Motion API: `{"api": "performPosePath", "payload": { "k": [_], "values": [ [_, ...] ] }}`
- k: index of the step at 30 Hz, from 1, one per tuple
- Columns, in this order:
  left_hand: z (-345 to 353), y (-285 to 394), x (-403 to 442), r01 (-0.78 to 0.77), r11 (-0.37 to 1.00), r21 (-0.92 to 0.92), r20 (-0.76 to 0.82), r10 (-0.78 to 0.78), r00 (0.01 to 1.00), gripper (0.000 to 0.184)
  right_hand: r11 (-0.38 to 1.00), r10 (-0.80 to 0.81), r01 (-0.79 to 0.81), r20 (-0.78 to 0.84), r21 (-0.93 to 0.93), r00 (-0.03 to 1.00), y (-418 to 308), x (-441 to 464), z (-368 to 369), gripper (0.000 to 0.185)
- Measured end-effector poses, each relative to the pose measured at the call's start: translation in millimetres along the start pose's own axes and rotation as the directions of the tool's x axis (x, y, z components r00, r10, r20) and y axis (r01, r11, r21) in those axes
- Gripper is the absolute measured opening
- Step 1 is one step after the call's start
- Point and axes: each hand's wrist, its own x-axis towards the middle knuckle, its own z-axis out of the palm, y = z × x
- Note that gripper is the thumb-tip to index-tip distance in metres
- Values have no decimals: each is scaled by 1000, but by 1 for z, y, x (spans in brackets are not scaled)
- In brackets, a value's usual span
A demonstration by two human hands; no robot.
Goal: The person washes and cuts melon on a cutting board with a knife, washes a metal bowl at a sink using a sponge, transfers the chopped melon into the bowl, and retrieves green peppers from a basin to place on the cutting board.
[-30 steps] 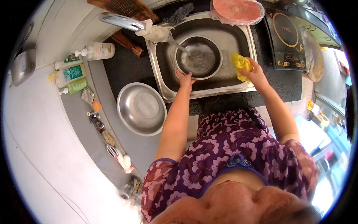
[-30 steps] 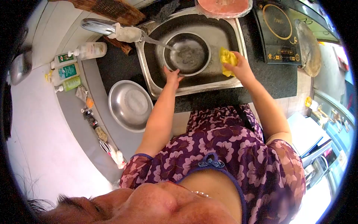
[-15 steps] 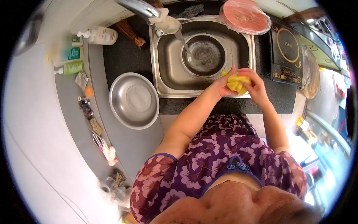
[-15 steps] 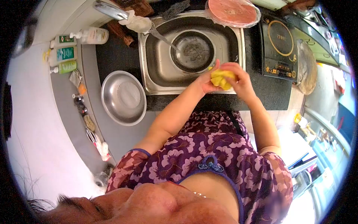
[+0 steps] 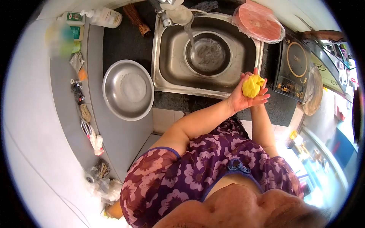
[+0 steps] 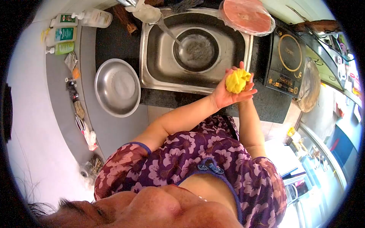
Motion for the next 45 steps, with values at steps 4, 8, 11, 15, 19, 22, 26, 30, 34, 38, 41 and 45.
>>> {"api": "performPosePath", "payload": {
  "k": [4, 8, 11, 15, 19, 22, 26, 30, 34, 38, 41, 45],
  "values": [
    [-6, 3, -5, 23, 996, 88, -347, 9, 938, 40, 931, 256, -281, -133, -231, 957, -29, 7, 17, 55],
    [-26, 35, 7, 339, 885, 318, -435, -181, 882, 30, 660, 340, -451, -296, -601, 892, -44, 29, 51, 41],
    [-23, 39, 10, 454, 624, 636, -638, 93, 764, 32, 317, 288, -449, -366, -835, 885, -40, 38, 67, 30],
    [-46, 23, 17, 381, 153, 912, -393, 596, 700, 48, 98, 35, -353, -351, -931, 936, -24, 42, 24, 22],
    [-44, 31, 3, 661, -307, 684, -345, 662, 665, 51, -322, -376, -391, -263, -862, 888, 4, 38, -13, 20],
    [-39, 30, -6, 694, -394, 603, -207, 762, 613, 53, -19, -445, -530, -467, -848, 764, 7, 36, -31, 34],
    [-45, 62, -35, 375, -412, 831, 4, 677, 736, 59, 69, 79, -414, -409, -908, 909, -21, 21, 47, 55],
    [24, 69, -82, 242, 142, 960, -279, 583, 763, 39, 156, 227, -374, -336, -914, 914, -34, 13, 101, 49],
    [40, 69, -120, -93, 305, 948, -183, 757, 627, 34, -40, 248, -319, -319, -947, 915, -45, 8, 143, 45],
    [73, 62, -155, -168, -190, 967, 230, 936, 266, 31, -172, -18, -96, -94, -980, 995, -39, 7, 172, 26],
    [125, 33, -165, -641, 15, 767, 155, 966, 207, 30, 206, -65, 5, -9, -979, 998, -29, 11, 209, 22],
    [210, 8, -190, -634, -21, 773, 240, 935, 261, 29, 464, -16, -45, -59, -885, 998, -21, 9, 306, 27]
  ]
}}
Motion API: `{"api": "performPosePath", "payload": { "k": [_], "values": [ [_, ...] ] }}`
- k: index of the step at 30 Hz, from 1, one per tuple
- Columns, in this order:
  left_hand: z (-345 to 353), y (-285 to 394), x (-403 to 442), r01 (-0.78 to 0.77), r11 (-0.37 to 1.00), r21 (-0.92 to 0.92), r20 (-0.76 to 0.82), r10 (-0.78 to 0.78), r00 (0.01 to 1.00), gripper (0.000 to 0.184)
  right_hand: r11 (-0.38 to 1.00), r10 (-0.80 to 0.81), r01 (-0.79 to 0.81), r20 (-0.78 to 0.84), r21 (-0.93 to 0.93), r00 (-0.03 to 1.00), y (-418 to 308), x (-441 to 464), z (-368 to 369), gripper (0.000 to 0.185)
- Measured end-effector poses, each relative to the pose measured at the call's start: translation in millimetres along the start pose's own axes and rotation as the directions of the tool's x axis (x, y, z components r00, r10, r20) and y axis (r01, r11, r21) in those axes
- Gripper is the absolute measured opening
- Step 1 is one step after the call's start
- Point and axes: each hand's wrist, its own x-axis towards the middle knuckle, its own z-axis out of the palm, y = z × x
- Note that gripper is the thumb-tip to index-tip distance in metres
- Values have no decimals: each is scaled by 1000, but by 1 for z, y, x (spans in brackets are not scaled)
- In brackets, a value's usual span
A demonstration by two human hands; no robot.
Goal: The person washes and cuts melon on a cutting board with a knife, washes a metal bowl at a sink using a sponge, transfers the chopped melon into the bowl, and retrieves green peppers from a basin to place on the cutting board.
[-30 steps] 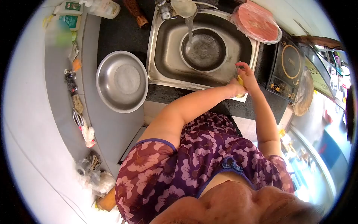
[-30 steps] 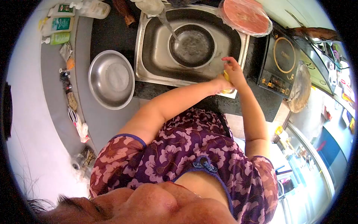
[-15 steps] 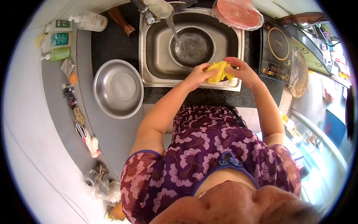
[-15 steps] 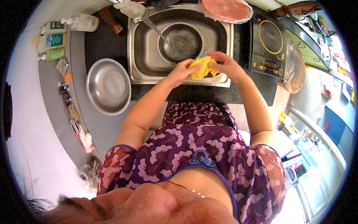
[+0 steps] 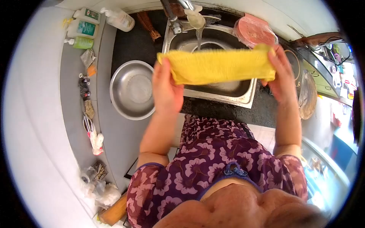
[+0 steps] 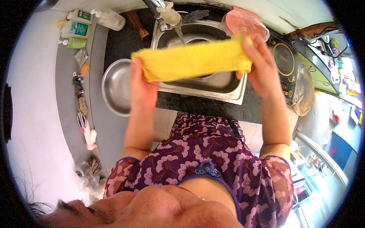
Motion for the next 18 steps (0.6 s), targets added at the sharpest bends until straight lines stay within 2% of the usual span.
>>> {"api": "performPosePath", "payload": {
  "k": [1, 2, 3, 5, 6, 8, 10, 11, 12, 13, 14, 15, 16, 17, 18],
  "values": [
    [16, 24, 0, -37, 999, 23, 7, 36, 999, 28, 998, -40, 42, 26, -50, 999, -16, 5, 2, 33],
    [25, 44, 7, -95, 995, 15, 41, 95, 995, 28, 983, -159, 159, 16, -94, 987, -36, 11, 19, 37],
    [35, 65, 15, -153, 988, 6, 78, 152, 985, 28, 966, -250, 251, 31, -68, 968, -51, 20, 19, 34],
    [60, 106, 23, -245, 969, -34, 242, 246, 938, 30, 921, -390, 389, -88, -26, 917, -88, 32, 27, 34],
    [60, 125, 36, -226, 969, -102, 390, 248, 887, 31, 883, -470, 470, -17, 4, 883, -104, 43, 20, 35],
    [53, 153, 63, -143, 964, -223, 647, 256, 718, 33, 810, -574, 577, 334, 101, 747, -128, 49, 47, 40],
    [56, 142, 73, -329, 941, -84, 362, 336, 869, 34, 796, -579, 604, 329, 30, 746, -123, 77, 66, 43],
    [57, 132, 76, -396, 918, 11, 208, 386, 899, 34, 826, -537, 563, 315, 9, 783, -109, 80, 68, 43],
    [57, 110, 70, -342, 939, 42, 154, 332, 930, 34, 859, -504, 510, 262, 50, 823, -85, 88, 72, 48],
    [34, 92, 83, -250, 966, 59, 154, 239, 959, 35, 924, -374, 340, 231, 173, 898, -55, 99, 60, 60],
    [3, 71, 96, -154, 985, 76, 150, 142, 978, 35, 963, -256, 232, 202, 134, 945, -3, 118, 34, 52],
    [-25, 47, 101, -30, 990, 141, 86, 18, 996, 37, 988, -134, 117, 169, 104, 976, 48, 137, 8, 45],
    [-47, 24, 89, 64, 975, 215, -95, -44, 995, 39, 995, 31, -29, -23, 92, 999, 105, 138, -6, 48],
    [-59, 7, 74, 112, 965, 236, -155, -76, 985, 39, 970, 243, -244, -143, 12, 959, 182, 150, -47, 46],
    [-72, -8, 58, 161, 954, 254, -216, -106, 971, 39, 871, 447, -486, -297, -72, 844, 230, 139, -62, 42]
  ]
}}
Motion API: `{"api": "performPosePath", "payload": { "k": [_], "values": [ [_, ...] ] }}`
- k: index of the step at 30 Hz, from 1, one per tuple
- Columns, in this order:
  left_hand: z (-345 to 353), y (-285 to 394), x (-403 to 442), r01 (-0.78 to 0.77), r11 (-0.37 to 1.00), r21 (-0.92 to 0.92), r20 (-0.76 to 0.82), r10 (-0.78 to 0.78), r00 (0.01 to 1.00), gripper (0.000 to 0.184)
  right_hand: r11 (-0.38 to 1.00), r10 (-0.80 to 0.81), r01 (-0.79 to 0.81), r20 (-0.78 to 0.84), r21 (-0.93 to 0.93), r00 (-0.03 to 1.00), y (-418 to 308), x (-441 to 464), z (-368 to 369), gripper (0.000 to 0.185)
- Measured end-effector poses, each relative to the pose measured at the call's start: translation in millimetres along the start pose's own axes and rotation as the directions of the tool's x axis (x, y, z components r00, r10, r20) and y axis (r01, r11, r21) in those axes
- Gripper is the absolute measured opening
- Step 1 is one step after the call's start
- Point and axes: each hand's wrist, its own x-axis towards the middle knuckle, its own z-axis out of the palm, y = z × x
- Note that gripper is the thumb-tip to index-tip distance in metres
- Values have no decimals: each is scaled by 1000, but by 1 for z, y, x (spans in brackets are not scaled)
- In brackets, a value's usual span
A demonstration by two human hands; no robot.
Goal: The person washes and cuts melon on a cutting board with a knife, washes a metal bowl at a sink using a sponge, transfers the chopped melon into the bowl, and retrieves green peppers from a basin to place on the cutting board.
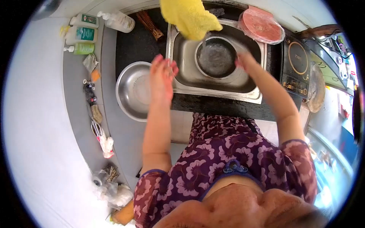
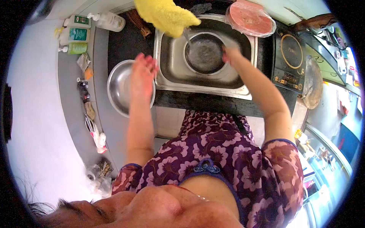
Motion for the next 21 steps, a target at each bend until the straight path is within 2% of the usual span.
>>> {"api": "performPosePath", "payload": {
  "k": [1, 2, 5, 8, 9, 11, 12, 14, 16, 19, 20, 21],
  "values": [
    [-16, -21, -7, 46, 999, -9, 22, -46, 999, 34, 962, 245, -257, -131, -89, 961, 46, 15, -6, 37],
    [-31, -38, -14, 95, 995, -18, 45, -94, 995, 30, 900, 374, -414, -242, -139, 895, 83, 34, -11, 31],
    [-46, -63, -37, 189, 982, 24, 4, -189, 982, 27, 944, 328, -328, -150, 26, 933, 132, 51, -9, 25],
    [-51, -63, -38, 223, 973, 62, -23, -222, 975, 25, 967, -14, -61, -287, -249, 958, 140, 41, -11, 19],
    [-51, -61, -32, 193, 978, 81, -6, -193, 981, 25, 910, -240, 105, -302, -401, 923, 135, 40, -10, 18],
    [-51, -58, -25, 146, 983, 114, 21, -149, 989, 25, 643, -635, 346, -223, -683, 739, 98, 3, -3, 17],
    [-48, -56, -20, 146, 981, 125, 47, -153, 987, 26, 584, -614, 352, -113, -731, 782, 75, -16, 7, 17],
    [-34, -52, -2, 137, 980, 142, 113, -154, 982, 27, 298, -761, 517, 127, -802, 636, 52, -36, 17, 17],
    [-16, -48, 28, 168, 980, 107, 166, -184, 969, 29, -7, -793, 584, 361, -811, 491, 41, -52, 11, 18],
    [23, -36, 78, 265, 964, 13, 202, -262, 944, 35, -395, -764, 560, 599, -728, 240, 24, -80, -8, 17],
    [29, -38, 104, 347, 932, -106, 237, -315, 919, 35, -476, -760, 534, 632, -699, 150, 14, -97, -13, 15],
    [36, -39, 128, 390, 911, -132, 285, -342, 895, 33, -501, -742, 543, 657, -674, 132, 6, -111, -21, 14]
  ]
}}
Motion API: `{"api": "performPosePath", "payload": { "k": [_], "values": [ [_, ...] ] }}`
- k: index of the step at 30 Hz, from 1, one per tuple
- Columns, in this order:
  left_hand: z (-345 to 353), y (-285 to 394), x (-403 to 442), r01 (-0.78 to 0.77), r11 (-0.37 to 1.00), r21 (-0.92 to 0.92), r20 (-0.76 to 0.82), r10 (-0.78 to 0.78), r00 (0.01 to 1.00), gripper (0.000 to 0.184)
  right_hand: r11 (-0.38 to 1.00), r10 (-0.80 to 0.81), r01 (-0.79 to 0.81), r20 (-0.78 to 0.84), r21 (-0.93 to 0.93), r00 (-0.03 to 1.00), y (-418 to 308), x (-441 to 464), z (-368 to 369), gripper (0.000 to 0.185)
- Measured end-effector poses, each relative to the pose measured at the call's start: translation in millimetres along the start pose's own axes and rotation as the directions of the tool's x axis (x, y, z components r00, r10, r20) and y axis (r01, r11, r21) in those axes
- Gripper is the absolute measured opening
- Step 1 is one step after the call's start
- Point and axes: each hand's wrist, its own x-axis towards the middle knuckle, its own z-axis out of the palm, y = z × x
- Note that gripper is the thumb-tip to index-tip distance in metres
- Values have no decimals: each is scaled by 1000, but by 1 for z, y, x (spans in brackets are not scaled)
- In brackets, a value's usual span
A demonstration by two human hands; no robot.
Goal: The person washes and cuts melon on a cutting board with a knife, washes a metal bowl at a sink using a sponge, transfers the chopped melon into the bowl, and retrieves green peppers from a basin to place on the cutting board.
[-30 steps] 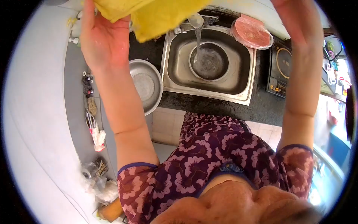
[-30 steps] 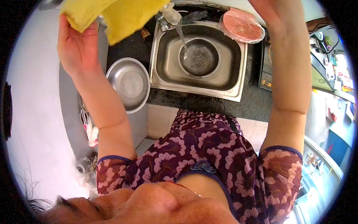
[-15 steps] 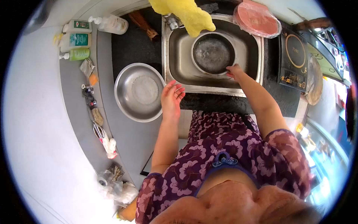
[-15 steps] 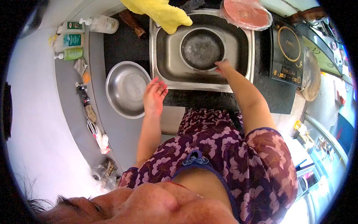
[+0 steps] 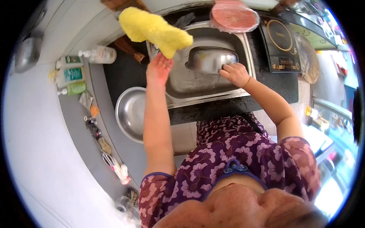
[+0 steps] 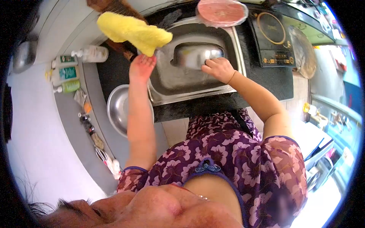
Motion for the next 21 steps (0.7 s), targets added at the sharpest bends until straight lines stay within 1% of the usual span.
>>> {"api": "performPosePath", "payload": {
  "k": [2, 3, 4, 5, 6, 7, 8, 9, 10, 11, 12, 13, 14, 15, 16, 17, 18, 19, 20, 21],
  "values": [
    [26, 14, 12, 78, 994, -77, 20, -77, 997, 35, 997, -78, 78, -2, 10, 997, 5, -4, -28, 14],
    [32, 16, 19, 99, 987, -127, 68, -91, 994, 37, 996, -92, 92, -46, -2, 995, 9, -7, -39, 15],
    [34, 18, 27, 126, 976, -177, 116, -106, 988, 39, 991, -131, 131, -45, -7, 990, 10, -10, -48, 15],
    [43, 22, 25, 149, 969, -198, 25, -147, 989, 45, 986, -165, 165, -42, -15, 985, 11, -13, -56, 15],
    [44, 26, 24, 221, 932, -287, 184, -173, 968, 46, 981, -194, 193, -36, -25, 980, 13, -17, -63, 15],
    [37, 28, 35, 174, 953, -249, 161, -137, 977, 47, 978, -210, 209, -81, -21, 974, 19, -23, -66, 16],
    [27, 30, 43, 225, 944, -242, 270, -157, 950, 49, 984, -179, 177, -96, -34, 979, 25, -25, -77, 15],
    [30, 31, 42, 225, 940, -257, 238, -165, 957, 49, 991, -135, 130, -132, -41, 982, 28, -31, -86, 14],
    [24, 36, 47, 184, 958, -222, 215, -136, 967, 50, 995, -96, 88, -166, -53, 981, 28, -37, -95, 14],
    [26, 33, 47, 238, 924, -300, 379, -113, 918, 50, 992, -105, 93, -149, -85, 983, 31, -47, -103, 14],
    [21, 33, 58, 113, 978, -175, 387, -37, 921, 48, 992, -109, 96, -167, -85, 980, 36, -58, -113, 15],
    [16, 33, 65, 194, 950, -245, 468, -59, 882, 47, 994, -66, 49, -185, -95, 981, 42, -69, -127, 14],
    [24, 24, 61, -31, 989, -146, 279, 71, 958, 45, 995, -27, 7, -201, -100, 979, 47, -82, -143, 14],
    [28, 17, 56, -32, 969, -245, 61, 48, 997, 47, 990, 15, -48, -239, -129, 971, 51, -98, -158, 14],
    [-21, 17, 86, -116, 992, 47, 14, 116, 993, 46, 983, 49, -96, -280, -158, 959, 55, -113, -173, 14],
    [-25, 9, 80, -69, 998, 17, -50, 69, 996, 45, 973, 75, -141, -322, -186, 944, 62, -128, -189, 14],
    [-10, -9, 67, -149, 977, 156, -346, 195, 918, 35, 967, 110, -185, -365, -177, 925, 68, -151, -208, 13],
    [-13, -20, 52, -113, 945, 307, -384, 232, 894, 27, 953, 179, -256, -381, -162, 907, 74, -174, -230, 12],
    [-7, -35, 31, -130, 949, 287, -452, 253, 855, 26, 934, 247, -325, -395, -144, 885, 81, -198, -249, 11],
    [-24, -42, 26, -196, 948, 250, -483, 298, 823, 23, 892, 350, -438, -441, -113, 827, 85, -216, -259, 11]
  ]
}}
